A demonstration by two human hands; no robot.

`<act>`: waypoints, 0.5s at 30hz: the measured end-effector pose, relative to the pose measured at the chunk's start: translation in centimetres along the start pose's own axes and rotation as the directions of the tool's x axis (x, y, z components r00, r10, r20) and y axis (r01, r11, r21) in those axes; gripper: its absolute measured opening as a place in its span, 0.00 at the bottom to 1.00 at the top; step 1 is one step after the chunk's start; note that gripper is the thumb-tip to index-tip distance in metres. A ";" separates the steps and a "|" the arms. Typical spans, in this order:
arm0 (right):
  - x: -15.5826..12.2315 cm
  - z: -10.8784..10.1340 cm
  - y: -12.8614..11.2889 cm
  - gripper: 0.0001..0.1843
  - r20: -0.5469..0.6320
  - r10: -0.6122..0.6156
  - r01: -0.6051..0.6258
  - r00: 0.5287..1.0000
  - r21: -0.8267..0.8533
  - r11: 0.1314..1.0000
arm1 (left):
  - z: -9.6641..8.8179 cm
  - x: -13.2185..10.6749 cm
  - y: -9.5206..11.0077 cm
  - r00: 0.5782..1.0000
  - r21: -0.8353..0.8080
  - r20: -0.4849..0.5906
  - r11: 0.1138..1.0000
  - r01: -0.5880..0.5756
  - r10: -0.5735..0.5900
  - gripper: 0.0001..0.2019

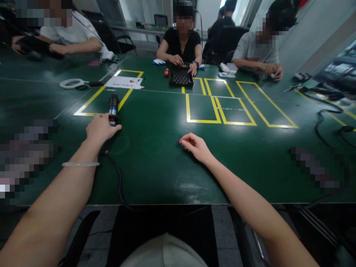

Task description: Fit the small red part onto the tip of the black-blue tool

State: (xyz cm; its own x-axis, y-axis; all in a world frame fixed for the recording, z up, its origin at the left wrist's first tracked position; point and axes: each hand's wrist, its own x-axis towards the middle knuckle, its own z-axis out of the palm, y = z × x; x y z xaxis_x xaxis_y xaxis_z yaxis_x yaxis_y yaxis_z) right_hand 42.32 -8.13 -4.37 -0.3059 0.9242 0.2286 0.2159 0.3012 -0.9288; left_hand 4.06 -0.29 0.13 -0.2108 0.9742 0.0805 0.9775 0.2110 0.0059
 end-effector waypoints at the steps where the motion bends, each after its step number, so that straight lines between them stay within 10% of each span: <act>1: 0.1 0.0 0.0 0.13 -0.002 0.029 -0.029 1.000 0.021 0.999 | -0.1 -0.5 0.7 1.000 -0.002 -0.008 1.000 -0.021 0.021 0.34; 15: 0.3 -0.4 0.2 0.17 -0.076 0.150 -0.146 0.986 0.053 0.988 | 0.0 -8.6 12.9 0.920 -0.108 -0.050 0.914 -0.392 0.389 0.36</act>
State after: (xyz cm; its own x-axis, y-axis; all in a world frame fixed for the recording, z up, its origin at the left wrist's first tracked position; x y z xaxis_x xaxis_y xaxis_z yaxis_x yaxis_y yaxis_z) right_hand 42.63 -7.73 -4.35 -0.1989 0.9741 0.1080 0.2092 0.1498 -0.9663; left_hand 18.45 -5.95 -0.49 0.1870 0.9742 0.1261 0.9768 -0.1980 0.0813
